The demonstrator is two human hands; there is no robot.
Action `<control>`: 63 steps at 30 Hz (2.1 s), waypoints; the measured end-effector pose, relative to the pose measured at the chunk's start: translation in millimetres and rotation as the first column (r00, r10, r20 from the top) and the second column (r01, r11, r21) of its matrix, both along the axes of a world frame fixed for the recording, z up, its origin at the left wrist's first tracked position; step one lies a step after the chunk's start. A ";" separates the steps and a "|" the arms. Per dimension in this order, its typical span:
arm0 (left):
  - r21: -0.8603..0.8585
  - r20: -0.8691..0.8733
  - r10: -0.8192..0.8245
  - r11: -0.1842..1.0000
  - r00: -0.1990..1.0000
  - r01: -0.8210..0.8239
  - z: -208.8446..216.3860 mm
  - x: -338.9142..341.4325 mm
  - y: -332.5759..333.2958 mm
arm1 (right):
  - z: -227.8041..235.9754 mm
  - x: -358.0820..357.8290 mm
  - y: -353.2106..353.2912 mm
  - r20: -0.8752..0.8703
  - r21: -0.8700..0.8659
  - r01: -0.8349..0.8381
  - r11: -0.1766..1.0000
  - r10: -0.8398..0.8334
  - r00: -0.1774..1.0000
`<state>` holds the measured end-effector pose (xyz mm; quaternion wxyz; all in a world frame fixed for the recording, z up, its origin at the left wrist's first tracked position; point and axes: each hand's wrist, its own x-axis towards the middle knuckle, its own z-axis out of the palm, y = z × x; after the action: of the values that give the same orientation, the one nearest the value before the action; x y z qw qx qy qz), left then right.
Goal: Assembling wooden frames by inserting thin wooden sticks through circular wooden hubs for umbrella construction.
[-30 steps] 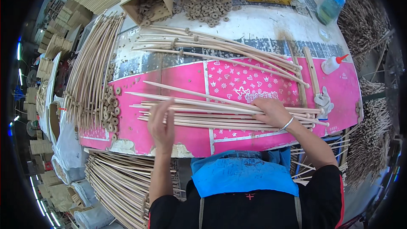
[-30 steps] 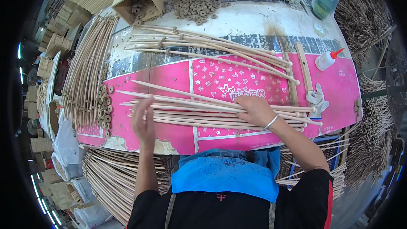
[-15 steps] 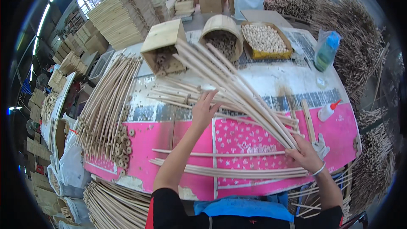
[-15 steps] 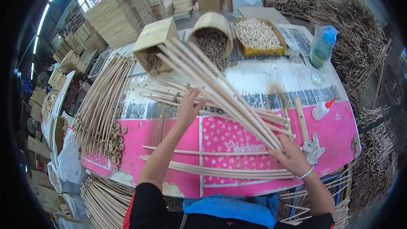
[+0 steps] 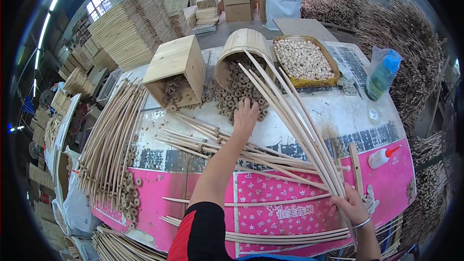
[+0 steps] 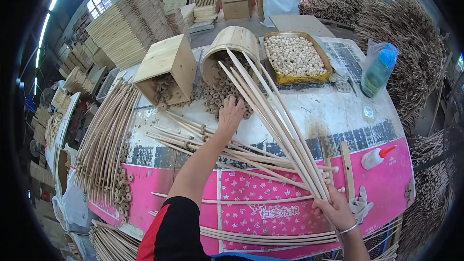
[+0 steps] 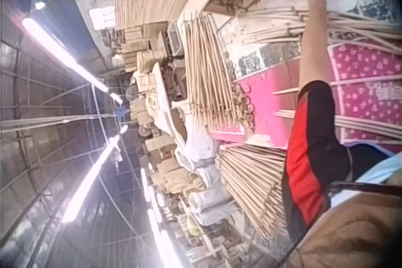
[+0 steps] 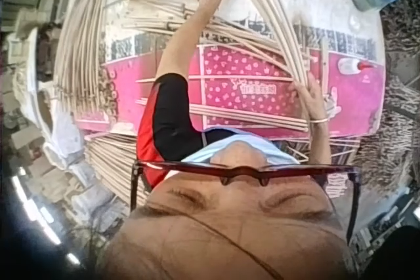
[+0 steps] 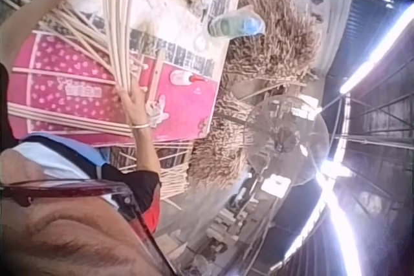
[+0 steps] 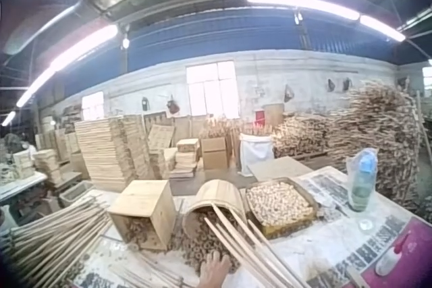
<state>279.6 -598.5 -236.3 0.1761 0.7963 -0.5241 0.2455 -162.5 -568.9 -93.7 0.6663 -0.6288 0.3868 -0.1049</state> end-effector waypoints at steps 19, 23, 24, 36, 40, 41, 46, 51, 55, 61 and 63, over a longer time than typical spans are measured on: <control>-0.465 -0.731 -0.552 0.833 -0.402 -0.299 34.1 43.1 23.2 | -8.3 3.7 15.1 -0.144 -0.396 -0.043 0.917 -0.016 0.989; -0.427 -0.536 -0.582 0.812 -0.611 -0.399 42.6 46.2 44.8 | -10.1 3.2 24.0 -0.221 -0.492 -0.054 0.869 -0.065 0.973; -0.390 -0.499 -0.588 0.809 -0.637 -0.441 43.6 44.4 52.7 | -11.2 3.5 27.0 -0.225 -0.509 -0.079 0.857 -0.043 0.973; -0.516 -0.650 -0.624 0.781 -0.432 -0.351 65.8 56.3 173.0 | 4.4 -2.1 58.4 -0.238 -0.826 -0.154 0.542 -0.088 0.967; -0.522 -0.701 -0.583 0.812 -0.411 -0.262 80.4 61.9 213.7 | 10.1 -0.4 63.8 -0.258 -0.842 -0.205 0.500 -0.039 0.965; -0.495 -0.743 -0.547 0.837 -0.386 -0.233 83.8 64.0 224.3 | 11.8 0.6 64.5 -0.255 -0.846 -0.202 0.493 -0.040 0.966; -0.414 -0.817 -0.489 0.866 -0.304 -0.280 90.4 67.8 254.5 | 13.8 15.6 74.5 -0.221 -0.890 -0.185 0.417 -0.039 0.974; -0.460 -0.696 -0.649 0.732 -0.307 -0.503 88.8 64.3 272.3 | 7.0 39.8 92.3 -0.159 -0.886 -0.150 0.438 0.017 0.987; -0.516 -0.655 -0.700 0.690 -0.285 -0.508 89.2 65.6 283.2 | 8.0 50.4 99.2 -0.158 -0.885 -0.156 0.438 0.031 0.987; -0.451 -0.730 -0.622 0.750 -0.284 -0.483 90.3 63.9 287.9 | 8.4 64.4 103.6 -0.139 -0.883 -0.145 0.446 0.047 0.989; -0.460 -0.722 -0.630 0.745 -0.286 -0.482 90.0 51.4 280.9 | 6.9 75.9 104.5 -0.140 -0.889 -0.143 0.434 0.041 0.989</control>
<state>331.0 -317.6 -146.3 0.8000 0.4812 -0.0890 -0.3470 -86.6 -464.4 -86.8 0.2176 -0.9103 0.2696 -0.2266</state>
